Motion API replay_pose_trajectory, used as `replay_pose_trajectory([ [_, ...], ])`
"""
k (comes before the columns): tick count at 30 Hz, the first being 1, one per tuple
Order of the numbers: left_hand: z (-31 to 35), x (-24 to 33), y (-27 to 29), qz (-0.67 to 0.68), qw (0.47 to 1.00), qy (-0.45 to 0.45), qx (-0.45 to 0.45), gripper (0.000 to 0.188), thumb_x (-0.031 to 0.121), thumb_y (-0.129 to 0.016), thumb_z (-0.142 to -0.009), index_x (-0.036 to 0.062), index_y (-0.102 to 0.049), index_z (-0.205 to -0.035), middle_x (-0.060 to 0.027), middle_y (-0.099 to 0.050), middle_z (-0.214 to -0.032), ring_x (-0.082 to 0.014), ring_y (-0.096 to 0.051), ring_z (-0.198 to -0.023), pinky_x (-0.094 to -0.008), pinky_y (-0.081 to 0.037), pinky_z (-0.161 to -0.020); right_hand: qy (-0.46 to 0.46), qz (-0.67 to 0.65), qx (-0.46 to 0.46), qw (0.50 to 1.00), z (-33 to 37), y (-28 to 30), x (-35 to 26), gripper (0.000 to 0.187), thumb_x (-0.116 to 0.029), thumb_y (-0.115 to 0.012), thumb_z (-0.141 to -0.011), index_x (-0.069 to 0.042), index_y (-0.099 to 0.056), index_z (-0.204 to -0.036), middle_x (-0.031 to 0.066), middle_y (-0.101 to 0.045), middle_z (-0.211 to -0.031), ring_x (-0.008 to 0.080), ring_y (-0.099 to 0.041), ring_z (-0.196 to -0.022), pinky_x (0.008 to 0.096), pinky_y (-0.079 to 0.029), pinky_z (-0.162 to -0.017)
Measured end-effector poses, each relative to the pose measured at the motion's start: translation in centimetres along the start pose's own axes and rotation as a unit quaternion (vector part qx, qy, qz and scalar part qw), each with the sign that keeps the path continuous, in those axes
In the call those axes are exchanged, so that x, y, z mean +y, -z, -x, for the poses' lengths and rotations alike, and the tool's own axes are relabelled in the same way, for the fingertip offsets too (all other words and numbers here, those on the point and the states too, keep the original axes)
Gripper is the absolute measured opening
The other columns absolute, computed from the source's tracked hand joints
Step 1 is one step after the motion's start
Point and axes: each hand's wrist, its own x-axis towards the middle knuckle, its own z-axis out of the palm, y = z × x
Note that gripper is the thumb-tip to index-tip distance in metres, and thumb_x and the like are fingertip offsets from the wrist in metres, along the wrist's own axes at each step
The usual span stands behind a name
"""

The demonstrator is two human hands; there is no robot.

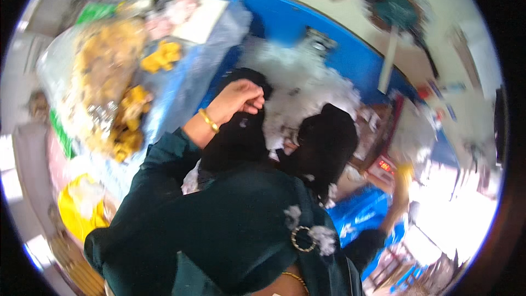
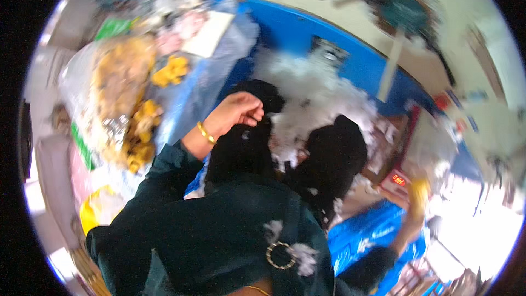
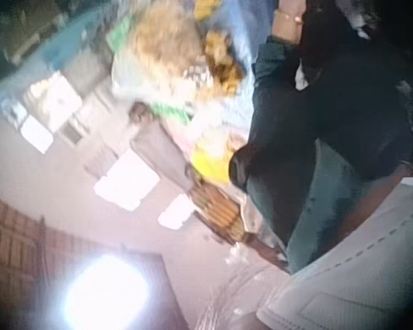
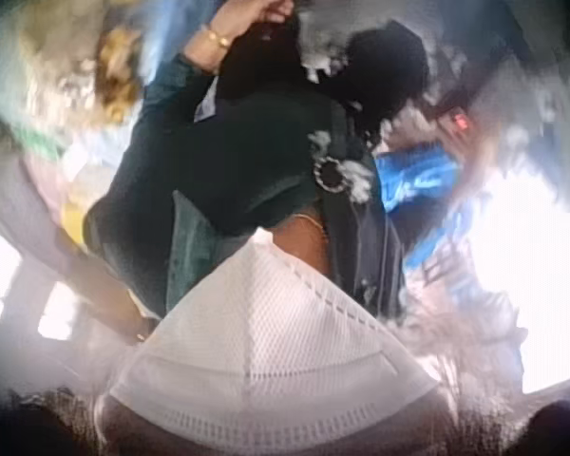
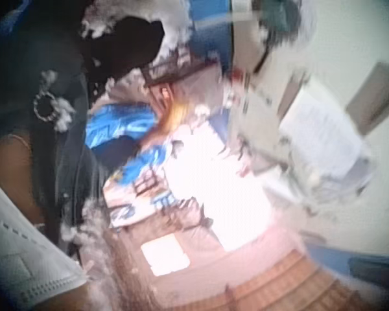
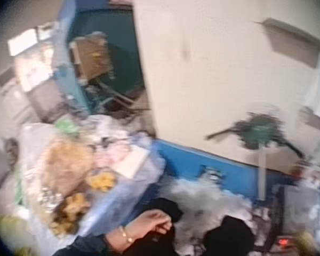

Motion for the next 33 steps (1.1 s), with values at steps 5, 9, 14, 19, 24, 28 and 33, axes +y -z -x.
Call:
replay_pose_trajectory([
  [5, 2.5, -0.4, 14.9, -0.476, 0.646, -0.242, 0.545, 0.029, 0.024, -0.068, -0.083, 0.003, -0.059, -0.101, -0.0133, -0.063, -0.097, -0.0283, -0.06, -0.095, -0.0377, -0.049, -0.084, -0.118, -0.024, 0.073, 0.99, 6.2, 2.9, 8.0, 0.034, -0.024, -0.066, -0.083, -0.006, -0.061, -0.111, 0.0101, -0.064, -0.094, 0.0218, -0.063, -0.076, 0.0322, -0.049, -0.063],
  [9, 3.5, 1.2, 21.1, -0.548, 0.516, -0.202, 0.627, 0.031, 0.03, -0.071, -0.077, 0.007, -0.063, -0.095, -0.0134, -0.062, -0.101, -0.0327, -0.055, -0.104, -0.0444, -0.044, -0.089, -0.21, -0.086, 0.146, 0.963, 9.4, 4.8, 12.1, 0.03, -0.02, -0.064, -0.085, -0.005, -0.06, -0.111, 0.0075, -0.063, -0.095, 0.0192, -0.062, -0.077, 0.0302, -0.049, -0.061],
  [14, 1.2, 3.3, 21.7, -0.464, 0.732, -0.17, 0.469, 0.023, 0.026, -0.066, -0.083, 0.0071, -0.066, -0.096, -0.0129, -0.068, -0.088, -0.0348, -0.064, -0.08, -0.0413, -0.052, -0.072, -0.17, -0.203, 0.124, 0.956, 7.3, 0.9, 5.4, 0.025, -0.016, -0.062, -0.089, -0.004, -0.058, -0.111, 0.0043, -0.062, -0.096, 0.016, -0.061, -0.079, 0.0278, -0.049, -0.059],
  [19, -0.3, 4.8, 6.6, 0.301, 0.927, -0.202, -0.096, 0.035, 0.022, -0.057, -0.093, 0.0056, -0.055, -0.123, -0.0105, -0.059, -0.123, -0.0268, -0.059, -0.11, -0.0434, -0.05, -0.092, 0.079, -0.172, -0.05, 0.981, 1.7, -9.3, -16.0, 0.03, -0.013, -0.07, -0.081, -0.007, -0.066, -0.109, 0.0066, -0.064, -0.097, 0.0177, -0.062, -0.087, 0.0309, -0.052, -0.075],
  [24, -0.1, 2.2, -3.6, 0.383, 0.9, -0.031, -0.208, 0.043, 0.024, -0.054, -0.095, 0.0049, -0.045, -0.133, -0.0132, -0.053, -0.131, -0.0281, -0.055, -0.118, -0.0452, -0.047, -0.098, 0.467, -0.04, -0.021, 0.883, 3.3, -12.0, -31.2, 0.048, -0.012, -0.071, -0.073, -0.019, -0.059, -0.119, 0.0083, -0.055, -0.113, 0.0241, -0.063, -0.088, 0.0347, -0.053, -0.071],
  [28, -0.6, 1.2, -6.4, 0.34, 0.92, 0.024, -0.194, 0.038, 0.018, -0.052, -0.095, 0.0044, -0.047, -0.13, -0.0119, -0.057, -0.126, -0.0256, -0.057, -0.114, -0.0412, -0.051, -0.092, 0.557, -0.036, 0.021, 0.829, 2.8, -12.2, -31.5, 0.016, -0.015, -0.069, -0.07, -0.01, -0.062, -0.084, 0.0054, -0.056, -0.108, 0.0248, -0.062, -0.079, 0.0366, -0.051, -0.066],
  [33, -0.2, 2.5, -8.8, -0.142, 0.907, -0.389, 0.079, 0.012, 0.01, -0.058, -0.092, 0.003, -0.062, -0.101, -0.0022, -0.063, -0.088, -0.0082, -0.055, -0.067, -0.0224, -0.045, -0.056, 0.447, -0.103, -0.104, 0.882, 2.1, -9.5, -29.3, 0.025, -0.02, -0.072, -0.074, -0.006, -0.061, -0.092, 0.015, -0.063, -0.087, 0.0356, -0.061, -0.08, 0.0393, -0.049, -0.068],
])
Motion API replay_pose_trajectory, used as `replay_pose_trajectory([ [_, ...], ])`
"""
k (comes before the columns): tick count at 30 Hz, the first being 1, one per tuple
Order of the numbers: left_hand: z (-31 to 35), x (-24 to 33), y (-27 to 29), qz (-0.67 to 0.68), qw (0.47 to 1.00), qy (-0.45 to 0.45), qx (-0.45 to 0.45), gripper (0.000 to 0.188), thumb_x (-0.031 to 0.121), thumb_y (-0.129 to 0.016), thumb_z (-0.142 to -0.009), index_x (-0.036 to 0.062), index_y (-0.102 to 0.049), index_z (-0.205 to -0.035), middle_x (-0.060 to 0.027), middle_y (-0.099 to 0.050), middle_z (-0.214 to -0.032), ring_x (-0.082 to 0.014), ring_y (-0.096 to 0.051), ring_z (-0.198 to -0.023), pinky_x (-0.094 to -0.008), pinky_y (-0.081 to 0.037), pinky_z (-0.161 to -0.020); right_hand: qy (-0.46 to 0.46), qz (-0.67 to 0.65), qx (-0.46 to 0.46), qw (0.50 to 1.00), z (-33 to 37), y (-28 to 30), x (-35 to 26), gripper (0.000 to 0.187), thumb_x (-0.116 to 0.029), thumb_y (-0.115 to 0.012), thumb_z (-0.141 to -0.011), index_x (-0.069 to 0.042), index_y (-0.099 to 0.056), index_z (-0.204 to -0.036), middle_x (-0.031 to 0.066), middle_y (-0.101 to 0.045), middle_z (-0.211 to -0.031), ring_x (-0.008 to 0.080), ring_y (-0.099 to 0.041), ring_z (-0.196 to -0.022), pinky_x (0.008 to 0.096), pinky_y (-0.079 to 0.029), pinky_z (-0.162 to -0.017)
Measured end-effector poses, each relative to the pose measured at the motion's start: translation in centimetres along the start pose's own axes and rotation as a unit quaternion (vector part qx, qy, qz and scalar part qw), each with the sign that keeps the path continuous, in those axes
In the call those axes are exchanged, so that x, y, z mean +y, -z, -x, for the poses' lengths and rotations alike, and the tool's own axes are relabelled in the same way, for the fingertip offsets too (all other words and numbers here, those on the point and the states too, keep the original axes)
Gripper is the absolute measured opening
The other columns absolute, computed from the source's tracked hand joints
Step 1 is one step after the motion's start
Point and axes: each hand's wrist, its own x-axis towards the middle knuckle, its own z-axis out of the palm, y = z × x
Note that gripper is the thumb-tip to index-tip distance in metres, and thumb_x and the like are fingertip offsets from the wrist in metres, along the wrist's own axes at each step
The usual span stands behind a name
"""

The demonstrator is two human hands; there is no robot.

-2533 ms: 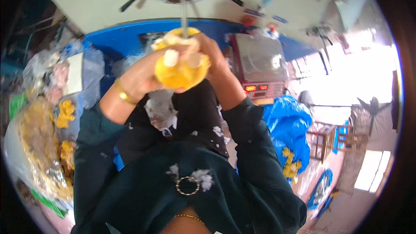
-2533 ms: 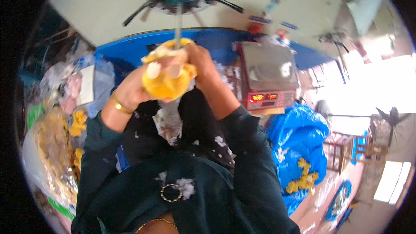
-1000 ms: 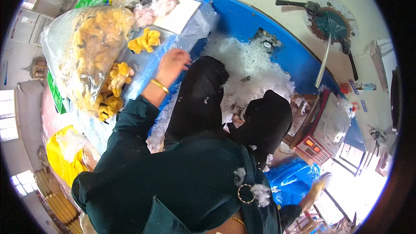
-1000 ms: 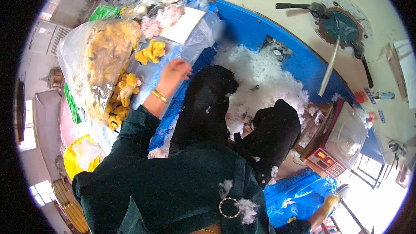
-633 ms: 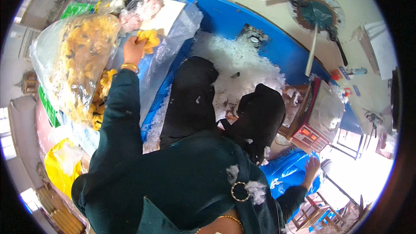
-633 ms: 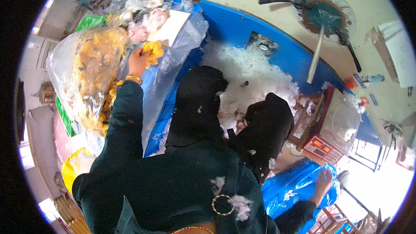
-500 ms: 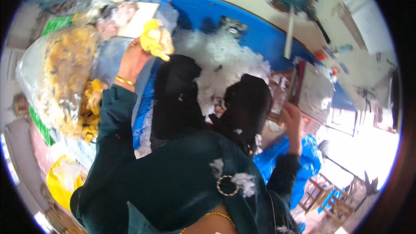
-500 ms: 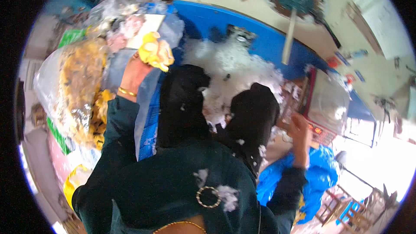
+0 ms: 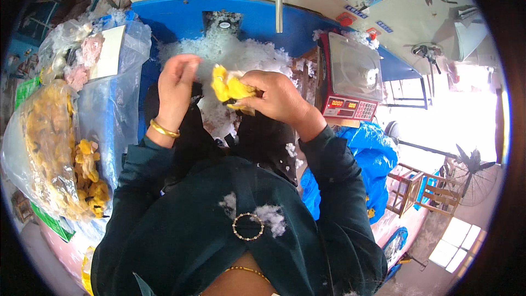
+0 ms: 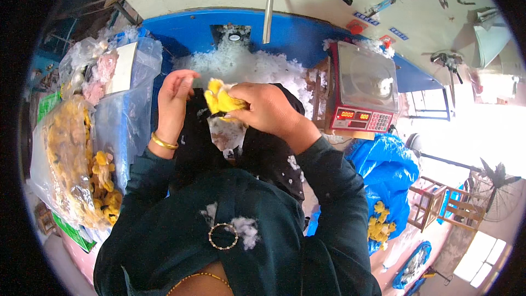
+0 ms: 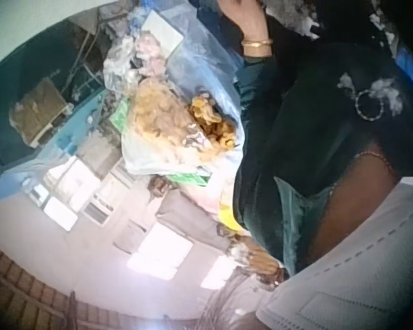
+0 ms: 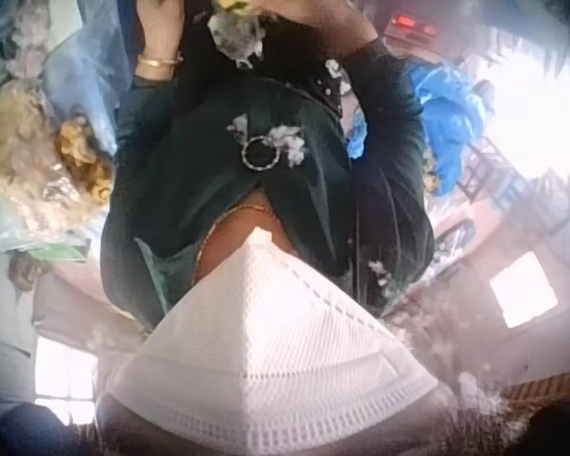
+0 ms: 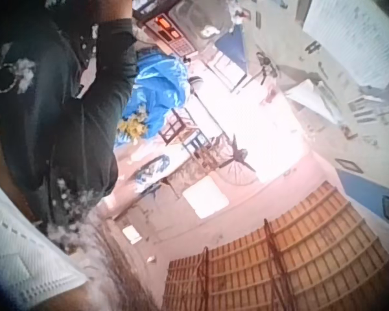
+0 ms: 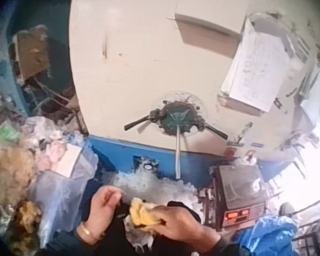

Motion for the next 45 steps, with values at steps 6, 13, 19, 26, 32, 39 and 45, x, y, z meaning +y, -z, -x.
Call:
replay_pose_trajectory([
  [6, -0.7, 3.8, -3.5, 0.11, 0.907, 0.125, -0.387, 0.022, 0.008, -0.066, -0.087, 0.0019, -0.062, -0.107, 0.002, -0.062, -0.084, -0.005, -0.054, -0.067, -0.0202, -0.046, -0.059, -0.016, -0.089, -0.099, 0.991, -0.8, 1.9, 0.4, 0.034, -0.026, -0.076, -0.073, -0.005, -0.063, -0.094, 0.0158, -0.063, -0.08, 0.0334, -0.061, -0.074, 0.0368, -0.046, -0.064],
  [13, -2.6, 4.3, -3.3, 0.118, 0.862, 0.267, -0.414, 0.014, 0.001, -0.073, -0.077, -0.0003, -0.066, -0.09, -0.0019, -0.065, -0.082, -0.0082, -0.061, -0.078, -0.0217, -0.048, -0.071, -0.025, -0.022, -0.086, 0.996, 0.5, 4.8, 2.6, 0.027, -0.025, -0.077, -0.072, -0.002, -0.065, -0.082, 0.0104, -0.058, -0.085, 0.0269, -0.059, -0.074, 0.0343, -0.046, -0.066],
  [19, -3.5, 4.0, -4.1, 0.111, 0.87, 0.244, -0.413, 0.02, 0.001, -0.073, -0.077, -0.0006, -0.065, -0.095, -0.0017, -0.065, -0.091, -0.0093, -0.061, -0.083, -0.0222, -0.049, -0.075, -0.005, 0.117, 0.005, 0.993, 0.7, 5.2, 2.9, 0.019, -0.024, -0.071, -0.076, -0.007, -0.066, -0.083, 0.008, -0.058, -0.094, 0.0289, -0.061, -0.081, 0.0381, -0.049, -0.068],
  [26, -6.4, 7.6, -6.6, -0.162, 0.932, -0.187, -0.266, 0.017, -0.001, -0.067, -0.078, 0.0008, -0.058, -0.092, -0.0016, -0.055, -0.097, -0.0103, -0.054, -0.082, -0.0246, -0.045, -0.07, -0.007, 0.249, 0.167, 0.954, -0.3, 7.4, 3.1, 0.015, -0.024, -0.068, -0.076, -0.009, -0.064, -0.078, 0.007, -0.056, -0.08, 0.027, -0.06, -0.066, 0.0367, -0.049, -0.057],
  [32, -7.1, 8.2, -8.5, -0.342, 0.862, -0.344, -0.149, 0.018, -0.006, -0.06, -0.077, 0.0022, -0.056, -0.092, -0.0118, -0.058, -0.1, -0.0332, -0.059, -0.086, -0.0372, -0.049, -0.072, -0.002, 0.332, 0.218, 0.918, -1.2, 8.3, 3.6, 0.016, -0.023, -0.068, -0.075, -0.009, -0.06, -0.071, 0.0063, -0.052, -0.075, 0.025, -0.058, -0.06, 0.0355, -0.047, -0.052],
  [39, -10.7, 6.1, -9.9, -0.355, 0.857, -0.36, -0.098, 0.012, 0.001, -0.06, -0.08, 0.0055, -0.058, -0.091, -0.0092, -0.059, -0.093, -0.0311, -0.06, -0.082, -0.037, -0.049, -0.067, -0.021, 0.41, 0.252, 0.876, -2.7, 4.1, 0.5, 0.019, -0.024, -0.07, -0.073, -0.009, -0.059, -0.07, 0.0072, -0.052, -0.074, 0.0277, -0.058, -0.062, 0.0377, -0.047, -0.053],
  [45, -11.1, 9.4, -8.8, -0.323, 0.915, -0.224, -0.092, 0.032, 0.035, -0.067, -0.085, 0.0053, -0.058, -0.075, -0.0096, -0.056, -0.063, -0.024, -0.054, -0.055, -0.033, -0.044, -0.053, -0.074, 0.384, 0.276, 0.878, -3.7, 3.4, 0.7, 0.03, -0.033, -0.072, -0.074, -0.008, -0.06, -0.066, 0.0079, -0.053, -0.07, 0.0284, -0.057, -0.059, 0.0379, -0.045, -0.052],
])
